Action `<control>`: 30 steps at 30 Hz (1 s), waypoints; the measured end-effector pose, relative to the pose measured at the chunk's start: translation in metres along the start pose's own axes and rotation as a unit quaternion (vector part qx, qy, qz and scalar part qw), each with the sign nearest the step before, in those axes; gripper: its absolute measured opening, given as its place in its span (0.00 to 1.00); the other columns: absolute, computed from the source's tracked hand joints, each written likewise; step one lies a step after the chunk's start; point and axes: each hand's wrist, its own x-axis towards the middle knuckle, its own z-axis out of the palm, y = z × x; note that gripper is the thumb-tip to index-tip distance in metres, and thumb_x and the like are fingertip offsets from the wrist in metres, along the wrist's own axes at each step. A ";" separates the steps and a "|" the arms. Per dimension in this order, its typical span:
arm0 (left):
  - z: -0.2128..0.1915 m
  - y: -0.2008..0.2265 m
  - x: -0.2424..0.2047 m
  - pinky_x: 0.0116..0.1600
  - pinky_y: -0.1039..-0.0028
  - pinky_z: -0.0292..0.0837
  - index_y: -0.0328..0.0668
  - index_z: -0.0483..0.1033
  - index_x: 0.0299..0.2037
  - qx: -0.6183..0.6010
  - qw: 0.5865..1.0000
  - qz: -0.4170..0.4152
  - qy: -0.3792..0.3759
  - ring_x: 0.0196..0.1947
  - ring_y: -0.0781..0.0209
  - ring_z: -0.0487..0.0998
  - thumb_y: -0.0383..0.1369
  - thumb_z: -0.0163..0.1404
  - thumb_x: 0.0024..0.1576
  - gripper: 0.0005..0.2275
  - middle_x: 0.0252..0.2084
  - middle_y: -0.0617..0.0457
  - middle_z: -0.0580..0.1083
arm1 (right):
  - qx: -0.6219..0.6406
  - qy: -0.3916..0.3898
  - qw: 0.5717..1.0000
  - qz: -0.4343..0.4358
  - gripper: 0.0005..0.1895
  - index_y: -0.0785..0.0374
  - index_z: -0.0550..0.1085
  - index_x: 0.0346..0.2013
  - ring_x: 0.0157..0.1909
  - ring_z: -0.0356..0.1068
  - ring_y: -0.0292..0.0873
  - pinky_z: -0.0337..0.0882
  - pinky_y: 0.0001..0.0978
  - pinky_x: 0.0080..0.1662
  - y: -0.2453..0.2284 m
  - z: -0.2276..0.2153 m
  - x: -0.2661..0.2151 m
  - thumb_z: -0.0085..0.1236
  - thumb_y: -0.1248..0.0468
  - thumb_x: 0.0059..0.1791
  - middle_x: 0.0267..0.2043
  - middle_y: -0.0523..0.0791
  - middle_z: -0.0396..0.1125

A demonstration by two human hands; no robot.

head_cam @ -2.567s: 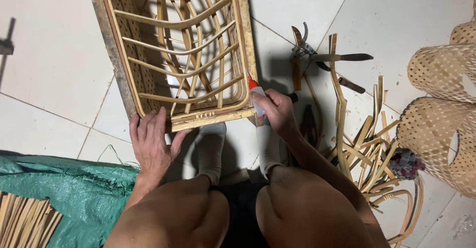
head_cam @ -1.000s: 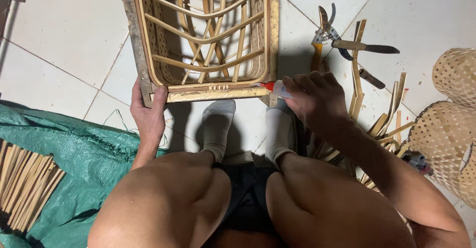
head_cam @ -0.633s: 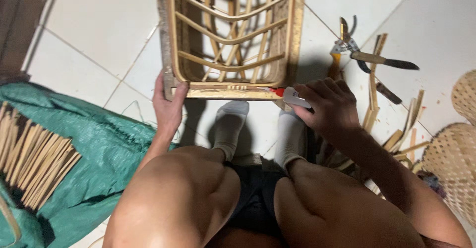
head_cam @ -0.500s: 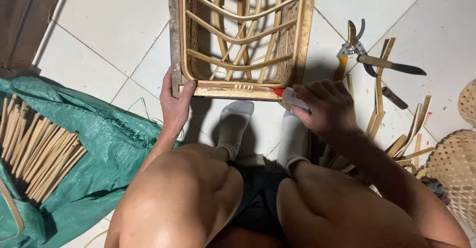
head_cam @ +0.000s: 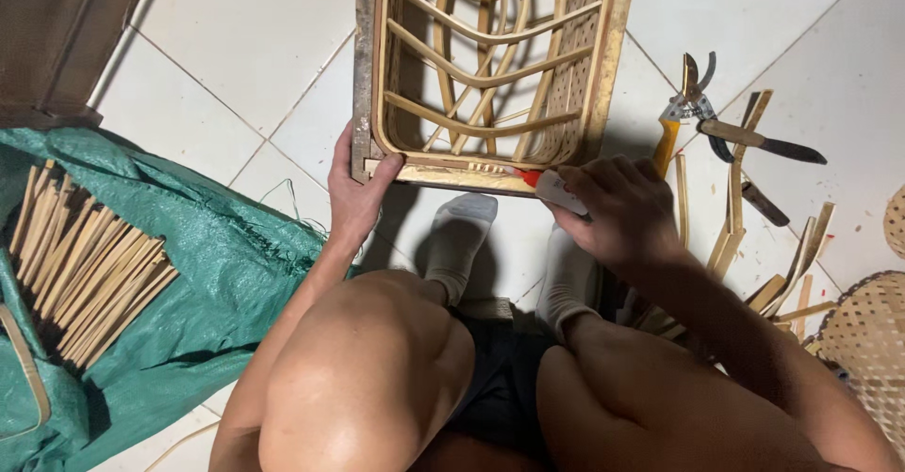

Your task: The person inserts thin bamboo strips into a rectangular basket frame, secures them with a hammer, and applies glue to the joints. The person works on the floor, using a hammer and glue bottle to assemble the basket structure.

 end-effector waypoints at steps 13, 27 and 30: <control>0.001 -0.008 0.002 0.65 0.70 0.73 0.30 0.56 0.72 -0.019 1.000 0.007 -0.004 0.60 0.58 0.76 0.37 0.62 0.58 0.36 0.62 0.43 0.73 | 0.055 0.003 0.998 -0.003 0.17 0.59 0.76 0.40 0.45 0.71 0.49 0.68 0.44 0.49 -0.012 0.005 0.021 0.72 0.56 0.43 0.40 0.45 0.70; -0.001 -0.012 0.004 0.65 0.68 0.73 0.33 0.54 0.73 -0.035 0.999 0.019 -0.025 0.61 0.56 0.76 0.36 0.63 0.56 0.38 0.62 0.42 0.72 | 0.007 -0.068 0.996 -0.063 0.18 0.62 0.75 0.39 0.43 0.69 0.49 0.66 0.45 0.50 -0.020 0.019 0.042 0.71 0.58 0.41 0.39 0.46 0.69; -0.001 -0.017 0.004 0.66 0.67 0.71 0.34 0.54 0.74 -0.032 0.999 0.028 -0.024 0.63 0.56 0.74 0.36 0.62 0.57 0.37 0.64 0.41 0.70 | 0.007 -0.050 0.996 -0.070 0.17 0.62 0.75 0.38 0.43 0.70 0.50 0.67 0.45 0.50 -0.018 0.014 0.043 0.71 0.57 0.41 0.39 0.47 0.69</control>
